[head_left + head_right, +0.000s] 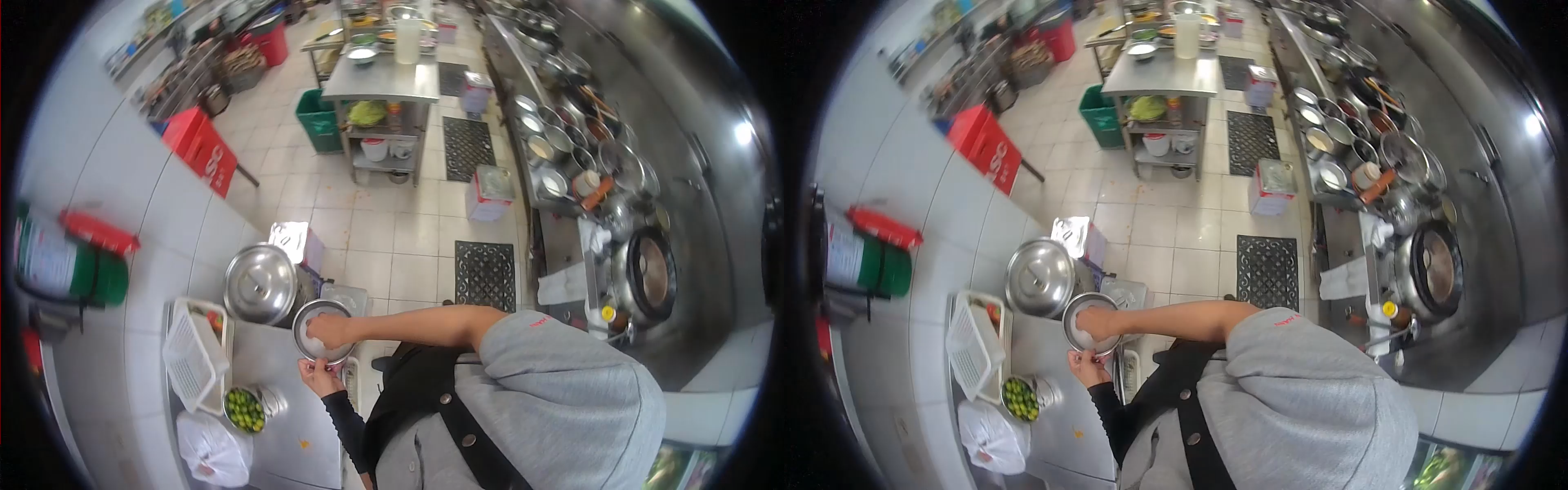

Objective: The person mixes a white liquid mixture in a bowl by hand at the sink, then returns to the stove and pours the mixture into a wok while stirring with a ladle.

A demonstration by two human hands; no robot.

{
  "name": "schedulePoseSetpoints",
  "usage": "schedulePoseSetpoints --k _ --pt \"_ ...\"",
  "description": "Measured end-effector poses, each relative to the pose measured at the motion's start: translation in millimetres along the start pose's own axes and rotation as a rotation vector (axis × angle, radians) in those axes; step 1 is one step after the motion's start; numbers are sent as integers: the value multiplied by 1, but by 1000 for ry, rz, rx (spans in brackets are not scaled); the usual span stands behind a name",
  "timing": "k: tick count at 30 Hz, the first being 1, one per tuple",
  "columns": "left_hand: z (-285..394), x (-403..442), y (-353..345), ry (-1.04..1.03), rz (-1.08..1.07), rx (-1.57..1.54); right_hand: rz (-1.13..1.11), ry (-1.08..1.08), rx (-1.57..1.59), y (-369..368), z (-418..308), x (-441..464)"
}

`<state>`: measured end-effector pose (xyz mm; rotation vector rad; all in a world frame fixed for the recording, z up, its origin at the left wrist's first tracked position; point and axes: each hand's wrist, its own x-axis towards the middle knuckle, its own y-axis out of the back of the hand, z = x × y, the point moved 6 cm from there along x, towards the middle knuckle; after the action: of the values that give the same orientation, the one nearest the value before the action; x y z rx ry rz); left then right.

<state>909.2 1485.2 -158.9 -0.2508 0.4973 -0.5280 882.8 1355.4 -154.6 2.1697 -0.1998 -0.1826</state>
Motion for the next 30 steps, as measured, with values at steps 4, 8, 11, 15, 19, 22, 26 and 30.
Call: schedulePoseSetpoints --k 4,8,11,15,19,22,26,30 --pt "-17 9 -89 8 -264 32 235 -117 27 77 57 -63" --pt "-39 -8 -207 69 -420 91 462 -254 -103 154 114 -148" --pt "-67 -31 -301 137 -570 135 593 -360 -166 204 158 -221" --pt "-111 -77 -420 215 -748 194 598 -510 -397 263 206 -323" --pt "-157 -149 -534 260 -969 241 575 -807 -295 319 234 -439" --pt "-198 -185 -592 339 -1128 310 670 -1093 -269 348 249 -530" --pt "-240 -259 -665 404 -1296 404 855 -1366 -93 362 271 -637" --pt "-279 -333 -709 544 -1450 519 983 -1584 33 353 270 -716"
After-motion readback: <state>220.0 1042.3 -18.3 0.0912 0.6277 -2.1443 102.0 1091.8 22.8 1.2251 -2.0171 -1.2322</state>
